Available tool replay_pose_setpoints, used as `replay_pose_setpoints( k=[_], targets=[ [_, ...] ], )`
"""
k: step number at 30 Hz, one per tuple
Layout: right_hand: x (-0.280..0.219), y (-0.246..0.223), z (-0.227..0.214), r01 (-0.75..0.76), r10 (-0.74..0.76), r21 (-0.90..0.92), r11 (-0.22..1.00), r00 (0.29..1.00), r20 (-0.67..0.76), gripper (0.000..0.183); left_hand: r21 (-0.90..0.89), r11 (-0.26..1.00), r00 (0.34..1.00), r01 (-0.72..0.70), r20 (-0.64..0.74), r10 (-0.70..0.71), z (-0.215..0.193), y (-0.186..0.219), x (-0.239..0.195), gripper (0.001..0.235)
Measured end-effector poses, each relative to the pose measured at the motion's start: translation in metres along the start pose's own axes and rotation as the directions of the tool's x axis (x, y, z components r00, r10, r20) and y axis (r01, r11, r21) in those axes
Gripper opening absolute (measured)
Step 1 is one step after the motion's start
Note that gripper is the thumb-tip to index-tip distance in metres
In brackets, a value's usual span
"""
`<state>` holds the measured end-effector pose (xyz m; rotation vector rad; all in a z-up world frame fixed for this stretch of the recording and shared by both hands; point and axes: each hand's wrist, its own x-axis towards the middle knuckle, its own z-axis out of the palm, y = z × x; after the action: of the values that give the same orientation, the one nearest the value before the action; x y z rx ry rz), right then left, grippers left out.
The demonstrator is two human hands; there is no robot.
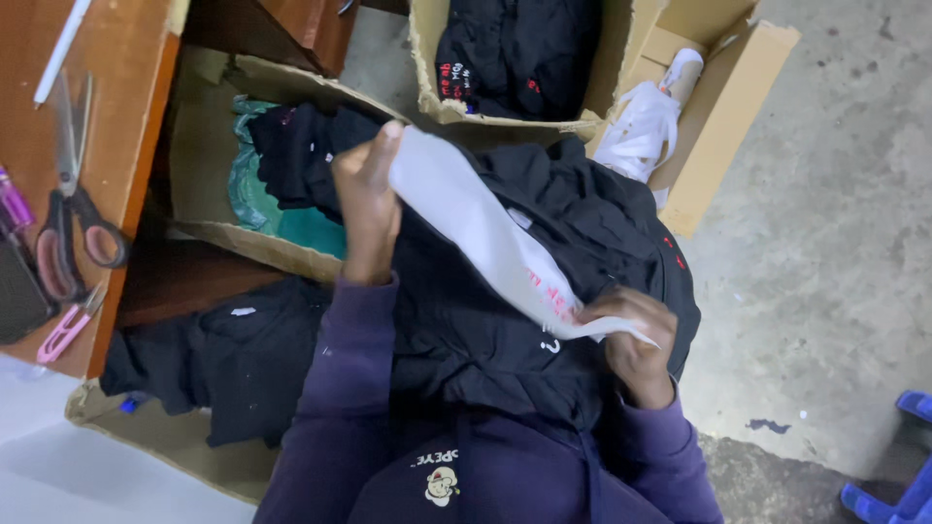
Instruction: The person uses a small tool to rub a red text design onto a black hoodie. They then use scissors to cut a piece of white transfer paper with red text and place it onto the hoodie.
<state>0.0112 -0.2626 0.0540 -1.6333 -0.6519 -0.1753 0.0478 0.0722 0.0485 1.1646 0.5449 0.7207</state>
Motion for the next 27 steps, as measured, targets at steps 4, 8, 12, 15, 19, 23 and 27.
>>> replay_pose_setpoints(
  k=[4, 8, 12, 15, 19, 23, 27],
  targets=[
    [-0.033, 0.031, -0.022, -0.061, 0.102, -0.261, 0.963, 0.984, 0.145, 0.021, 0.056, 0.998, 0.995, -0.006, -0.101, 0.012, 0.012, -0.022, 0.035, 0.033],
    [-0.043, 0.038, -0.025, -0.267, 0.315, -0.337, 0.903, 0.944, 0.097, 0.06, -0.037, 0.972, 0.966, 0.231, -0.112, -0.233, 0.043, -0.066, 0.056, 0.026],
    [-0.073, 0.04, -0.015, -0.573, 0.535, -0.056, 0.818, 0.792, -0.294, 0.042, 0.0, 0.94, 0.925, 0.34, 0.18, -0.335, 0.054, -0.063, -0.003, 0.044],
    [-0.052, 0.02, -0.011, -0.545, 0.459, -0.098, 0.832, 0.778, -0.429, 0.039, 0.43, 0.767, 0.874, -0.476, 0.333, 0.355, 0.055, -0.011, -0.09, 0.062],
    [-0.041, 0.028, -0.018, -0.403, 0.268, -0.189, 0.895, 0.827, -0.495, 0.038, 0.604, 0.175, 0.619, -0.778, 0.687, 0.38, 0.038, -0.021, -0.163, 0.045],
    [-0.007, -0.002, -0.004, -0.339, 0.203, -0.269, 0.902, 0.881, -0.428, 0.039, 0.659, -0.097, 0.63, -0.746, 0.745, 0.221, 0.027, -0.022, -0.173, 0.073],
    [-0.025, 0.027, 0.002, -0.351, 0.311, -0.028, 0.936, 0.861, -0.402, 0.036, 0.587, 0.443, 0.667, -0.678, 0.744, 0.034, 0.033, -0.044, -0.146, 0.119]
  ],
)
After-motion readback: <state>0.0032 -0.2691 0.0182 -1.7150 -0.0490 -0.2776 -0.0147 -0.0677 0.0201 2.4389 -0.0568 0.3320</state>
